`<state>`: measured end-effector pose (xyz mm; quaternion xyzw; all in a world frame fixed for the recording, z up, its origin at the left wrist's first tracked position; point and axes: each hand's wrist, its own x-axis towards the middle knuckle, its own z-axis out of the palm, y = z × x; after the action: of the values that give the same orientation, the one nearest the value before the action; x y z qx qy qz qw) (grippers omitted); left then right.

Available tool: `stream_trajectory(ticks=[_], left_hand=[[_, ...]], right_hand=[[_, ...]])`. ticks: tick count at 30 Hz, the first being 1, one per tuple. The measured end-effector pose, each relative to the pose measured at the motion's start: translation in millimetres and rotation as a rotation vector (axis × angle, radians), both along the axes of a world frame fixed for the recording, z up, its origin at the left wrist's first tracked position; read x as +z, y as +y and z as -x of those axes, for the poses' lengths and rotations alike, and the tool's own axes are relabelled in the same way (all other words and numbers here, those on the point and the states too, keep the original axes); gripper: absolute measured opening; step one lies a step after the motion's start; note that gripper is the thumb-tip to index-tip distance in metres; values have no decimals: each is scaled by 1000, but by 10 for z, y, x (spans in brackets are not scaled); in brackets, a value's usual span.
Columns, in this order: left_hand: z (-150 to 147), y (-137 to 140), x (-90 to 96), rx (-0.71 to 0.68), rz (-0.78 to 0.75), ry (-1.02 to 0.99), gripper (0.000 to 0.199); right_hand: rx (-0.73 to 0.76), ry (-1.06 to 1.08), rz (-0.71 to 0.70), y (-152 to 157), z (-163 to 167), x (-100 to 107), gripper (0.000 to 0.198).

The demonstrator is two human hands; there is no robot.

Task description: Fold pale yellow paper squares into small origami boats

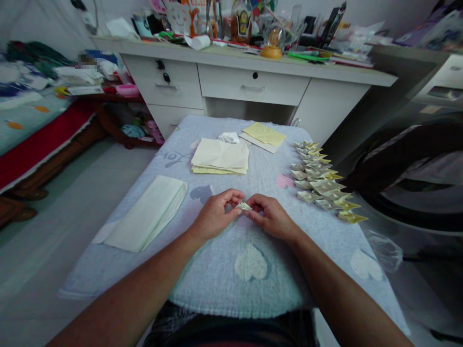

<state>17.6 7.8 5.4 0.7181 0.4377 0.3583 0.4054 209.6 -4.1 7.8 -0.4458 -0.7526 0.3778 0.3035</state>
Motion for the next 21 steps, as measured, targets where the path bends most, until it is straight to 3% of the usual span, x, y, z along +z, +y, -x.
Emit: stream_trajectory(ticks=[8,15,21], left_hand=[[-21,-13,29,6,31,2,19],[0,0,-10,-44,173,-22,18],[9,23,-38,-57,205,-91,18]], right_hand=[[-27,10,-81,-6,-2,32,15],[15,-20,-120,7,4,28,19],[60,1,4,-16,4,57,13]])
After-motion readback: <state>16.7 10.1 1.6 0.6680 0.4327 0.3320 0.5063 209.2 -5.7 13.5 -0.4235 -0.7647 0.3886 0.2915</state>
